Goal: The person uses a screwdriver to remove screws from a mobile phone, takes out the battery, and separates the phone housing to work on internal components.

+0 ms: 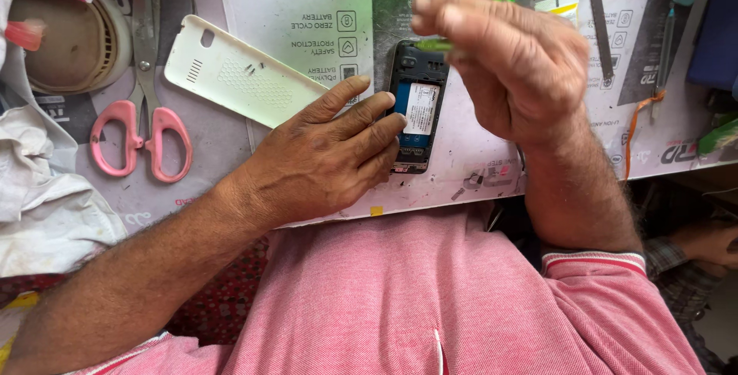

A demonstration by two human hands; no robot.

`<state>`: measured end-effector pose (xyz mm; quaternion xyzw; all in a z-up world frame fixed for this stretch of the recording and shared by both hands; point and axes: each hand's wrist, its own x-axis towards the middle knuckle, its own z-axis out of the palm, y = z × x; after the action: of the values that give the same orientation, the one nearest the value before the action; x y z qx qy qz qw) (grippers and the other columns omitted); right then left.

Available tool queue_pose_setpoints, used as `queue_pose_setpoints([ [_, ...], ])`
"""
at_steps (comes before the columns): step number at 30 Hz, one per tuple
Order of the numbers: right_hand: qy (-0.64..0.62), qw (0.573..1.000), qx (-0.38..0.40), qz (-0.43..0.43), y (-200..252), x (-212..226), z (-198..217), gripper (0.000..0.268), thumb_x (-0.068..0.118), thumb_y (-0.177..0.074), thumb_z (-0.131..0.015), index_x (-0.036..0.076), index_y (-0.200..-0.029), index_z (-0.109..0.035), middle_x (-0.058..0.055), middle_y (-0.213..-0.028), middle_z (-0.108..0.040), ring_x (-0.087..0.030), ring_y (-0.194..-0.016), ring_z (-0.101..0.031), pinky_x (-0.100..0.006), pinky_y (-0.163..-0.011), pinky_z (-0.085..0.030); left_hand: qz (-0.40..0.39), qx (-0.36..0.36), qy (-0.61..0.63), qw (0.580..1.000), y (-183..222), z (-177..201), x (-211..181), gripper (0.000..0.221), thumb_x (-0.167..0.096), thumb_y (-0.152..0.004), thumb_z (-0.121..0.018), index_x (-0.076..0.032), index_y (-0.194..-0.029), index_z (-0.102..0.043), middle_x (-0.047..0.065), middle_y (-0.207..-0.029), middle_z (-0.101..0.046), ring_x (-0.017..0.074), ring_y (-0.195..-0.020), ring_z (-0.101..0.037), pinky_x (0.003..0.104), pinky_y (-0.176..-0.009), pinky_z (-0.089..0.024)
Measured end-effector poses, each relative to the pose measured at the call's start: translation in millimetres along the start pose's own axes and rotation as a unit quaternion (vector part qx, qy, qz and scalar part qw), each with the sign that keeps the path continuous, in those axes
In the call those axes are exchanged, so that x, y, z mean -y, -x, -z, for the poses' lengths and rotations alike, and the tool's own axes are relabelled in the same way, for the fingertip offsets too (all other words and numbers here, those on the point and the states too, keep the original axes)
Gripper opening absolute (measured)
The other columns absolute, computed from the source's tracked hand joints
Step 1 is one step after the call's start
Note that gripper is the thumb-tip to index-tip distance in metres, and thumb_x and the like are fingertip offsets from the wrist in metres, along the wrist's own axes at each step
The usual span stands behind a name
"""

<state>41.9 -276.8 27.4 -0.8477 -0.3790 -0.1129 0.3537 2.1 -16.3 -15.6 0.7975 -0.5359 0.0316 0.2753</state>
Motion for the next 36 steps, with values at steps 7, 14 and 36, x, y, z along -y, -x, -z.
queue_pose_setpoints([
  [7,-0.001,1.0,-0.008,0.009,-1.2,-2.3,1.0,0.035,0.01,-0.108,-0.075,0.003,-0.137,-0.058,-0.016,-0.106,-0.075,-0.026,-0.093,-0.078,-0.034,-0.076,-0.065,-0.007,0.007,0.0,1.0,-0.8,2.7,0.5,0.023,-0.025,-0.096,-0.068,-0.01,-0.111,-0.076,0.008,-0.132,-0.068,0.0261,-0.133,-0.058,0.048,-0.124,-0.032],
  [14,-0.009,1.0,-0.004,0.013,-4.7,-0.3,-3.1,0.033,0.008,-0.108,-0.076,0.002,-0.136,-0.059,-0.016,-0.108,-0.075,-0.026,-0.095,-0.078,-0.033,-0.076,-0.066,0.002,0.002,0.001,1.0,-1.3,2.6,-1.5,0.022,-0.026,-0.097,-0.069,-0.011,-0.112,-0.076,0.007,-0.134,-0.068,0.0248,-0.136,-0.057,0.047,-0.126,-0.032],
  [36,-0.019,0.999,0.008,-0.026,-2.9,2.3,-2.7,0.029,0.006,-0.116,-0.071,0.001,-0.14,-0.056,-0.014,-0.114,-0.074,-0.025,-0.101,-0.078,-0.033,-0.085,-0.067,0.006,0.008,0.013,1.0,-1.4,2.2,-0.3,0.024,-0.029,-0.097,-0.07,-0.011,-0.111,-0.075,0.008,-0.133,-0.068,0.0249,-0.135,-0.057,0.048,-0.125,-0.032],
])
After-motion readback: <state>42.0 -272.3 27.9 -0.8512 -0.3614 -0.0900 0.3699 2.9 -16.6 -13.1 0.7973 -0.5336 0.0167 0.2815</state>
